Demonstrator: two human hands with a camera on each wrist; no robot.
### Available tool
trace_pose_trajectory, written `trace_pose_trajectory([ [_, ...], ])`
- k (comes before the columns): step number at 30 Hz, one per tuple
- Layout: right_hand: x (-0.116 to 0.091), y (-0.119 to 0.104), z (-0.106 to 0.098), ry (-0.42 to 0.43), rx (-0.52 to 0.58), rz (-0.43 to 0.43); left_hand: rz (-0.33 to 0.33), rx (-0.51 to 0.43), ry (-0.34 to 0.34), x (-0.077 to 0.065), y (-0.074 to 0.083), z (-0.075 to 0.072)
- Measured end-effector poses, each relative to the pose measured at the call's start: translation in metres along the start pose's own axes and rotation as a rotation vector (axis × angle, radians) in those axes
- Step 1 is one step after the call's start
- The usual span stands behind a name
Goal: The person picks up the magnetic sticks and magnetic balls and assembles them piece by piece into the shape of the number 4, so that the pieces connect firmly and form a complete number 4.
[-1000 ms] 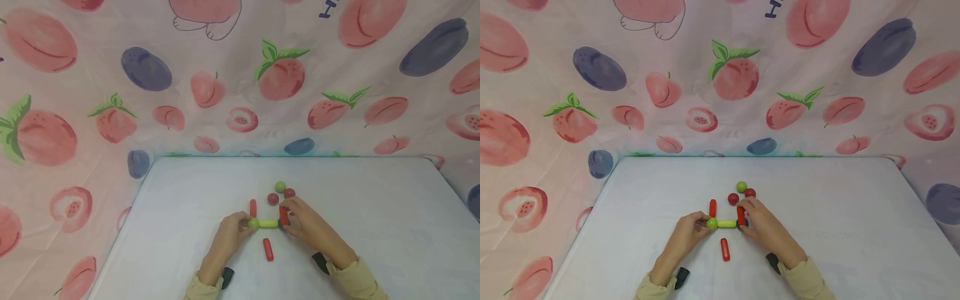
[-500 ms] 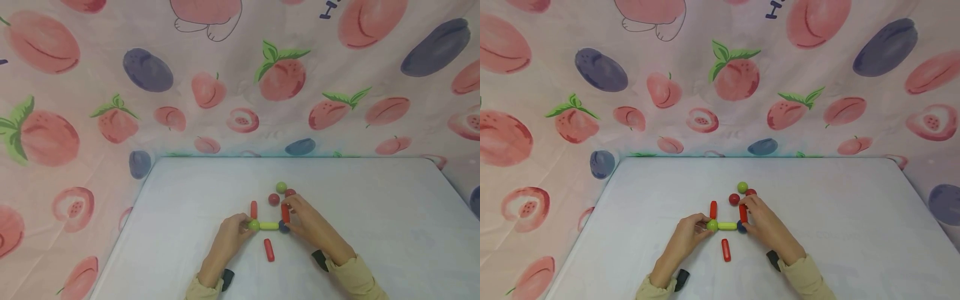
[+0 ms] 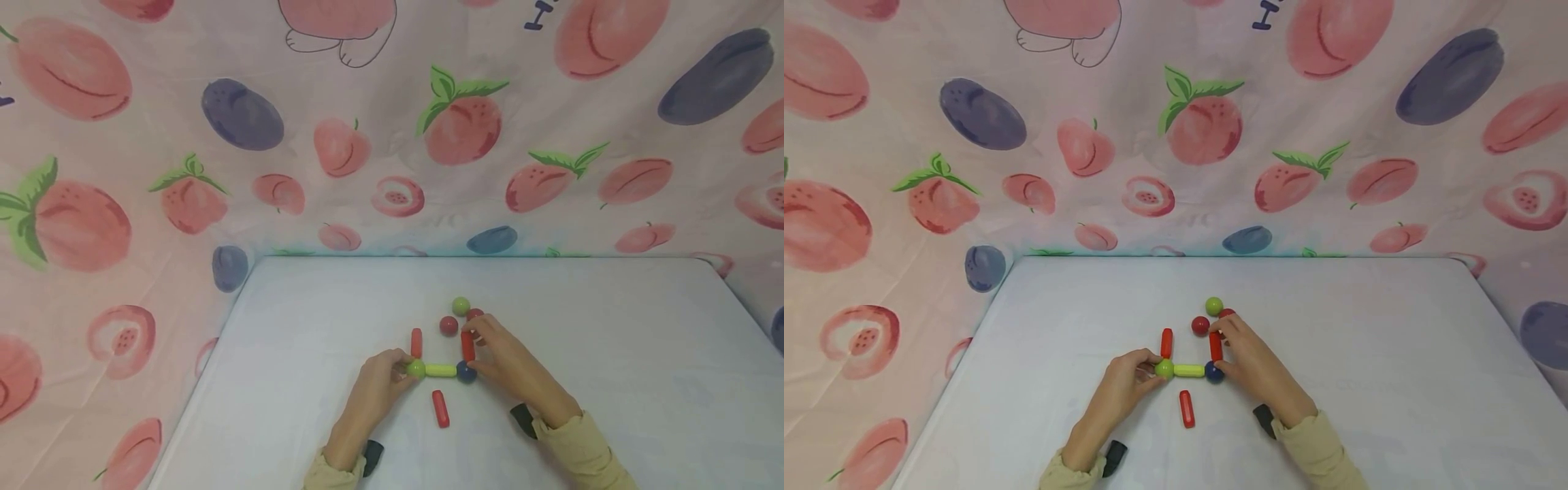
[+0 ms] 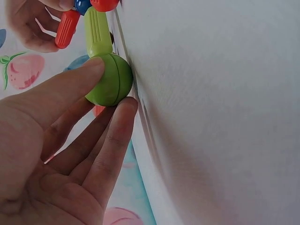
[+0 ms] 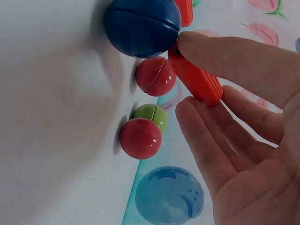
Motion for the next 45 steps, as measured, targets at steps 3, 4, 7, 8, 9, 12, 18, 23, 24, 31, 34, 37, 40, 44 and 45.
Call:
trace_pose_trajectory([
  [3,0.0012,0.0017,0.0001,-0.003,0.003,0.009,0.009,0.0,0.005,-0.0002,0.0005,0.0002],
  [4,0.0016,0.0021,0.0,-0.004,0.005,0.012,0.013,0.0,0.008,-0.0002,0.0008,0.0001],
  [7,0.0026,0.003,0.0002,-0.012,0.009,0.022,0.021,0.001,0.014,-0.0003,0.0014,0.0001],
  [8,0.0029,0.0031,0.0001,-0.015,0.009,0.025,0.021,0.002,0.015,-0.0003,0.0014,0.0002],
  [9,0.0033,0.0032,0.0001,-0.019,0.01,0.028,0.02,0.002,0.016,-0.0003,0.0013,0.0003],
  [12,0.0041,0.0035,-0.0001,-0.029,0.012,0.032,0.02,0.0,0.014,-0.0002,0.0012,0.0005],
  [18,0.0054,0.0051,0.0005,-0.047,0.024,0.033,0.03,-0.004,0.013,-0.0008,0.0021,0.0002],
  [23,0.0053,0.0042,0.0003,-0.039,0.014,0.015,0.024,-0.003,0.014,-0.0015,0.0029,-0.0006],
  [24,0.0052,0.0039,0.0002,-0.037,0.012,0.011,0.022,-0.003,0.013,-0.0015,0.0028,-0.0006],
  [31,0.0057,0.0052,0.0002,-0.039,0.014,0.007,0.026,0.004,0.02,-0.0019,0.004,-0.0013],
  [34,0.0061,0.0061,0.0005,-0.042,0.017,0.006,0.028,0.006,0.021,-0.0018,0.0039,-0.0011],
  [37,0.0062,0.0067,0.0006,-0.042,0.022,0.001,0.029,0.009,0.021,-0.0016,0.0034,-0.0008],
  [40,0.0063,0.0067,0.001,-0.045,0.028,-0.007,0.027,0.011,0.02,-0.0016,0.0031,-0.0005],
  [44,0.006,0.0068,0.0017,-0.049,0.033,-0.012,0.024,0.012,0.019,-0.0018,0.0029,-0.0004],
  [45,0.0058,0.0067,0.0018,-0.051,0.034,-0.013,0.024,0.012,0.02,-0.0018,0.0029,-0.0004],
])
Point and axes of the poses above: each hand's wrist, its own x-axis towards the middle knuckle, its own z-axis out of the palm, y = z × x, the point moved 8 cm from there along x, towards the middle knuckle, and after that the axes turned 11 degrees about -y, right-handed, at the moved point
